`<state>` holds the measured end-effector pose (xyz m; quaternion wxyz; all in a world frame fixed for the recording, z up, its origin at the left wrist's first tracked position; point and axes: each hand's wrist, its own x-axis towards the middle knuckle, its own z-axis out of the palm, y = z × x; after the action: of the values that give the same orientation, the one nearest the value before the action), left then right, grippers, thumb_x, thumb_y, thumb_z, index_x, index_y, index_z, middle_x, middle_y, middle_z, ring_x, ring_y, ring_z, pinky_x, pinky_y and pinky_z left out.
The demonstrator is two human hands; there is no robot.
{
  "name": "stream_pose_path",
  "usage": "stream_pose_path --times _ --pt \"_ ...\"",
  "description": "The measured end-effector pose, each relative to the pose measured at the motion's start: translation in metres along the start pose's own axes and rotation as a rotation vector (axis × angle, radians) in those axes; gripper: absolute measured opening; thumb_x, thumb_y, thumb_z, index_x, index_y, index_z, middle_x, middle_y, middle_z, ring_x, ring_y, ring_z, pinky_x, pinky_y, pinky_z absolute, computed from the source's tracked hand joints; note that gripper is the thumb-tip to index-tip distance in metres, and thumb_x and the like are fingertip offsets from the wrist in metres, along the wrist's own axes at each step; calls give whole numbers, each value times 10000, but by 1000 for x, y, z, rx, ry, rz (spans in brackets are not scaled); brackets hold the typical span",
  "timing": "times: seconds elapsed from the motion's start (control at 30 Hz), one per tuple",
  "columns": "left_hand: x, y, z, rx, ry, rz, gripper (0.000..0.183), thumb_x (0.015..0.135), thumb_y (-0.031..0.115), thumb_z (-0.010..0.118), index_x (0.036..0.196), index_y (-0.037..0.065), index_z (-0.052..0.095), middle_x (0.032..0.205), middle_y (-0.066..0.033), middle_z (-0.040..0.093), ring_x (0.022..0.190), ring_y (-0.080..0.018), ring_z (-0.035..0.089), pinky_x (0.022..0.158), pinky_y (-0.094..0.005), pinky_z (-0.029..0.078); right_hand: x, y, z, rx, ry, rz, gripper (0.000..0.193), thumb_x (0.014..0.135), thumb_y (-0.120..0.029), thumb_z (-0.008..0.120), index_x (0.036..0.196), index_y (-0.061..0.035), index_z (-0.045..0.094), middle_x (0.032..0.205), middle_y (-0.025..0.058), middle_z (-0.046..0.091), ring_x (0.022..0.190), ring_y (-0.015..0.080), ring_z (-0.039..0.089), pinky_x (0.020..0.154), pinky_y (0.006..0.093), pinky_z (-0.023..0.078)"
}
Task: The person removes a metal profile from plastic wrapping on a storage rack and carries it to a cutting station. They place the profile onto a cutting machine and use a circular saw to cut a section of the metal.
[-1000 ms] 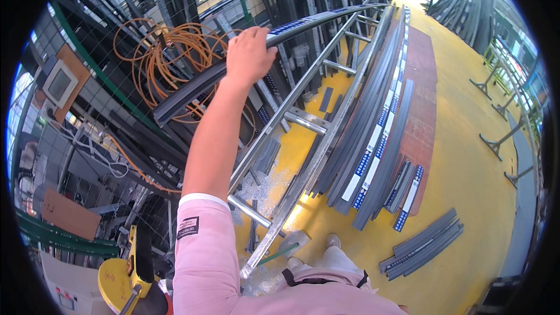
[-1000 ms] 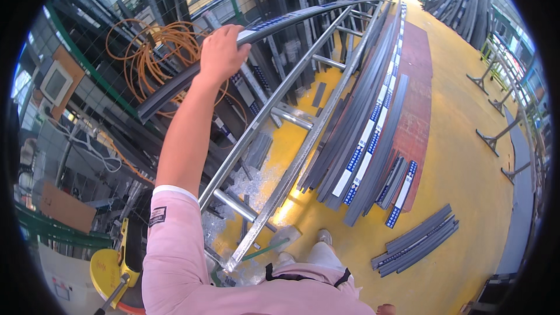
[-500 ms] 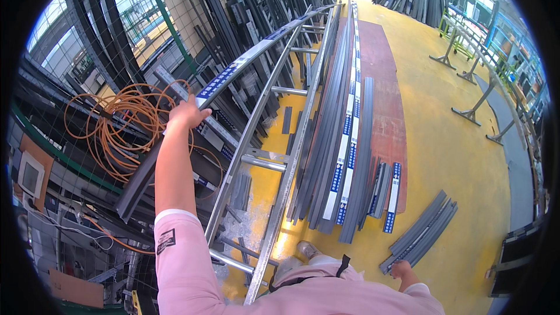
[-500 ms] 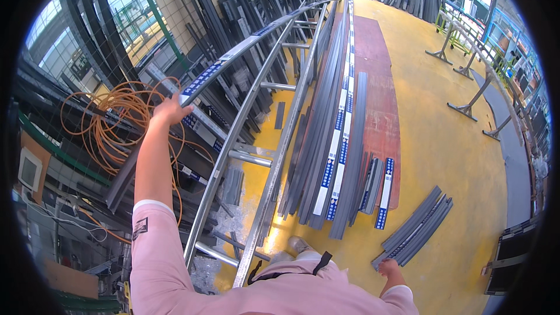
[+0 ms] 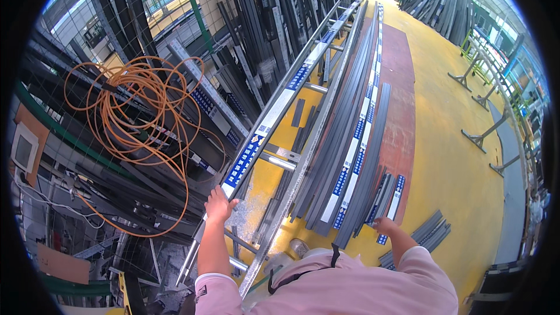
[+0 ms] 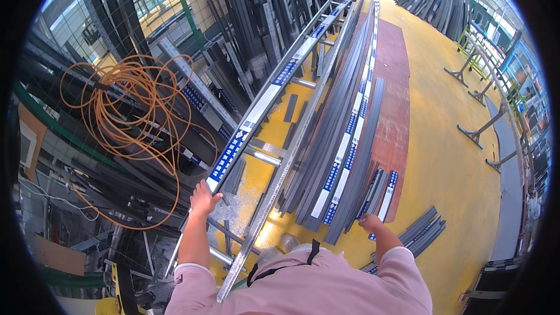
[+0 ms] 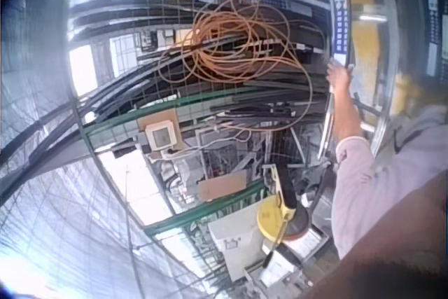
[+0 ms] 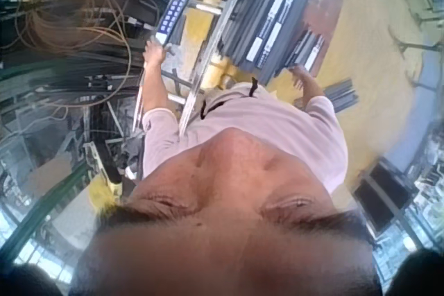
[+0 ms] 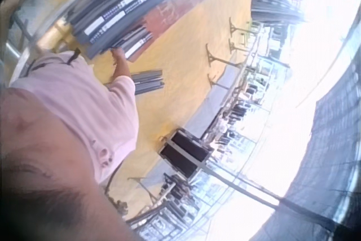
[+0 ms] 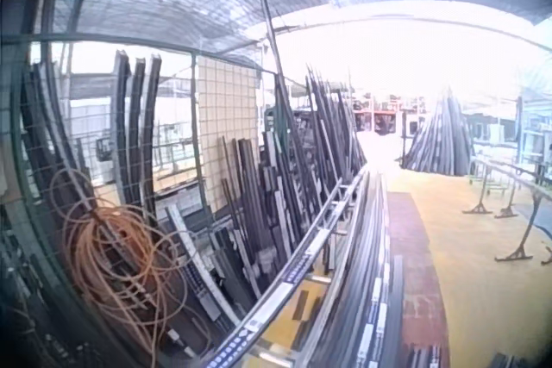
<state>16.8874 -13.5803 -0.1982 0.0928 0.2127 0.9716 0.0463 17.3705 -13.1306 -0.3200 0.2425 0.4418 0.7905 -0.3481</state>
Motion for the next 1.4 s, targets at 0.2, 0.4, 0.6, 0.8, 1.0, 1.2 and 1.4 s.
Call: stream_pose_path --times 0.2,0.4,0.6,0.8,1.0,1.2,1.4 --pt "-108 -30 70 -32 -188 -162 950 720 382 852 1429 49 314 1293 -164 512 1218 -357 537 991 -531 442 105 -59 21 -49 -86 -407 380 877 -254 659 1196 -48 656 960 183 698 942 286 681 846 368 518" --pt "-164 -17 104 -28 -10 -175 762 746 202 765 1397 81 387 1225 -107 534 1115 -279 549 926 -450 415 46 -314 25 -146 46 -787 537 879 -159 681 1371 -26 513 1141 163 651 1065 302 628 910 381 493" --pt "-218 -29 100 -94 75 -184 752 731 276 790 1374 86 450 1211 -56 571 1085 -230 559 921 -412 403 23 -461 61 -1029 182 -1229 972 723 -173 840 1533 -134 304 1564 113 332 1460 307 287 1133 503 290" --pt "-284 -75 75 -115 145 -181 847 709 322 835 1413 94 422 1258 -38 563 1138 -214 542 966 -409 377 -3 -482 101 -1190 117 -1382 971 554 -141 912 1399 -100 435 1271 124 510 1229 311 477 1048 475 359" --pt "-394 -142 69 -204 293 -455 913 746 399 811 1472 77 361 1409 -137 469 1364 -317 385 1151 -492 250 -78 -490 168 -1275 143 -1511 853 590 -195 889 1327 -62 481 1121 125 561 1077 322 545 976 445 403" --pt "-519 -210 135 -1545 538 -979 820 913 417 652 1515 14 269 1421 -251 455 1291 -359 486 1009 -451 443 -139 -470 248 -1309 93 -1534 786 612 -207 856 1299 -73 499 1113 131 574 1054 327 564 934 449 425" --pt "-606 -266 170 -1196 515 -1283 647 961 338 563 1464 -21 370 1197 -253 629 1062 -270 636 871 -361 509 -226 -437 354 -1333 -68 -1531 908 654 -267 847 1433 -78 421 1160 130 568 1112 324 548 976 470 402"
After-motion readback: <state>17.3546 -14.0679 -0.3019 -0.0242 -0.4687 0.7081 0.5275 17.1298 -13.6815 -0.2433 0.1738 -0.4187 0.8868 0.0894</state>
